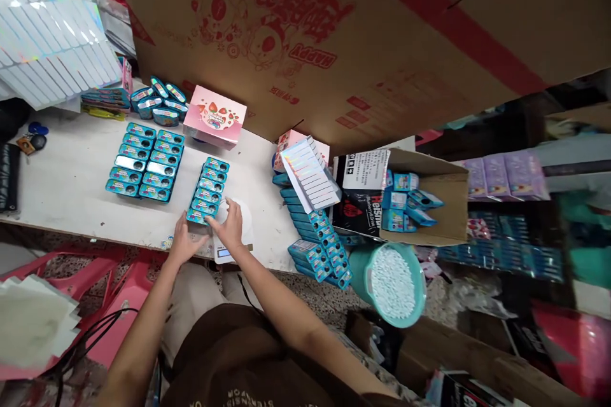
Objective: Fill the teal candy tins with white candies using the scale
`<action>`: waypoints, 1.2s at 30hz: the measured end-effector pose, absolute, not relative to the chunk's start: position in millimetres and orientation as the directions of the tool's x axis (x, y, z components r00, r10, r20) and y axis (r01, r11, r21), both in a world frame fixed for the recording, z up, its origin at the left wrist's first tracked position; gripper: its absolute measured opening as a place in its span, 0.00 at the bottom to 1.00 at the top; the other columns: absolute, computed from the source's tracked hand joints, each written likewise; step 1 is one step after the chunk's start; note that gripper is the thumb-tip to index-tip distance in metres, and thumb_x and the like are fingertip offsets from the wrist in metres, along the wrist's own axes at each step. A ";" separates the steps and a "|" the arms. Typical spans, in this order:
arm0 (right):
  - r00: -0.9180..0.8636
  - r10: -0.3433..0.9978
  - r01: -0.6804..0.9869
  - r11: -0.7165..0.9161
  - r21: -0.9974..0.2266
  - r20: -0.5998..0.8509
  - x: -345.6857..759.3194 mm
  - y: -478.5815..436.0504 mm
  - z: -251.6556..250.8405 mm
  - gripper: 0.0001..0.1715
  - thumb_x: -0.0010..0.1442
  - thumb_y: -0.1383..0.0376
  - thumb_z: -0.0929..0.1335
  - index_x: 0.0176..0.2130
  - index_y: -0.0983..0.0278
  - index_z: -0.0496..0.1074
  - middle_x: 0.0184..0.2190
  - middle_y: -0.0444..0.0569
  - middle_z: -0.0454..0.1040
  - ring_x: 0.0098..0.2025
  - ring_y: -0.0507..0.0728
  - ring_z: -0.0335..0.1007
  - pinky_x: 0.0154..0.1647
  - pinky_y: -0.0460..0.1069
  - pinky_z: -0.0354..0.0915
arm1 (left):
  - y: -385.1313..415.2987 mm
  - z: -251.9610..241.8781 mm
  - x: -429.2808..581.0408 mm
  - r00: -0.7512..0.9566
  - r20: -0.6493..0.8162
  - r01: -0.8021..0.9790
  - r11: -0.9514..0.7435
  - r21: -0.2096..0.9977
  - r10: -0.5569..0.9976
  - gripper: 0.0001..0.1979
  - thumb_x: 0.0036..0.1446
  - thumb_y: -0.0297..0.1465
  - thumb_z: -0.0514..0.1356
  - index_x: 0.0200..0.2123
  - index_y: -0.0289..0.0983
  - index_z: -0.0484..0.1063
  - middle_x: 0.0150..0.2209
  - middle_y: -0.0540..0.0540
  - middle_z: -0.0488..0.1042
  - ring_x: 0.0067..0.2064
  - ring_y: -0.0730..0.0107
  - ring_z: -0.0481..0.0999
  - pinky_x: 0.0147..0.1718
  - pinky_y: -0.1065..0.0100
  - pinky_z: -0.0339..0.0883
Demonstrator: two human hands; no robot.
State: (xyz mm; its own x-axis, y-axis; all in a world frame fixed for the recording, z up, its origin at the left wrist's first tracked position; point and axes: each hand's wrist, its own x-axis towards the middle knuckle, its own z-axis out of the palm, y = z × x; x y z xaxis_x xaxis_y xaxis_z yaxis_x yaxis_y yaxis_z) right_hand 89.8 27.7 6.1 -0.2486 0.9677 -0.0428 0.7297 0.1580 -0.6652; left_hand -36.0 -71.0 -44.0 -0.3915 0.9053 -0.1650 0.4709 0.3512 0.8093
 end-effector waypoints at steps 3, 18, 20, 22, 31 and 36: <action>-0.135 0.978 0.702 -0.018 -0.712 -0.157 92.4 27.4 -12.5 0.43 0.50 0.49 0.69 0.57 0.70 0.58 0.48 0.61 0.68 0.49 0.64 0.64 0.47 0.57 0.63 | -68.1 -32.7 -45.3 -0.408 -0.245 0.291 0.380 0.878 0.879 0.38 0.57 0.46 0.51 0.64 0.36 0.41 0.64 0.36 0.51 0.64 0.58 0.52 0.60 0.55 0.52; -0.164 0.962 0.610 -0.074 -0.789 -0.217 80.7 49.6 2.2 0.29 0.53 0.50 0.67 0.49 0.65 0.69 0.40 0.53 0.72 0.43 0.59 0.69 0.46 0.53 0.64 | -13.9 -22.4 -65.5 -0.531 -0.477 0.173 0.641 0.748 0.700 0.37 0.56 0.51 0.50 0.60 0.31 0.54 0.62 0.34 0.55 0.64 0.56 0.54 0.61 0.58 0.49; -0.162 0.970 0.567 -0.061 -0.821 -0.184 73.6 55.6 7.4 0.25 0.57 0.51 0.64 0.48 0.63 0.69 0.41 0.53 0.72 0.44 0.59 0.68 0.46 0.53 0.64 | -5.0 -21.1 -70.0 -0.581 -0.402 0.229 0.617 0.753 0.707 0.35 0.58 0.50 0.47 0.60 0.32 0.54 0.63 0.35 0.53 0.65 0.58 0.51 0.62 0.59 0.45; -0.159 0.972 0.558 -0.056 -0.828 -0.173 64.9 60.8 9.8 0.24 0.59 0.52 0.62 0.48 0.63 0.69 0.42 0.54 0.72 0.45 0.59 0.68 0.48 0.53 0.63 | 4.3 -22.6 -71.7 -0.525 -0.438 0.232 0.618 0.751 0.730 0.32 0.58 0.49 0.46 0.59 0.33 0.57 0.63 0.37 0.55 0.65 0.59 0.50 0.62 0.58 0.43; -0.137 0.960 0.550 -0.131 -0.825 -0.244 41.2 67.4 -2.8 0.24 0.62 0.57 0.58 0.52 0.67 0.65 0.45 0.57 0.72 0.48 0.60 0.68 0.49 0.53 0.62 | -7.8 -13.7 -80.7 -0.491 -0.577 0.096 0.698 0.709 0.653 0.36 0.55 0.55 0.44 0.54 0.32 0.63 0.58 0.33 0.62 0.60 0.56 0.61 0.56 0.59 0.57; -0.154 0.965 0.531 -0.100 -0.841 -0.211 17.8 76.5 -8.9 0.23 0.62 0.58 0.59 0.54 0.63 0.63 0.45 0.53 0.73 0.47 0.59 0.69 0.46 0.51 0.63 | -18.8 -0.7 -69.1 -0.395 -0.812 -0.369 0.735 0.568 0.429 0.38 0.48 0.60 0.48 0.55 0.43 0.61 0.56 0.39 0.65 0.50 0.55 0.72 0.41 0.57 0.70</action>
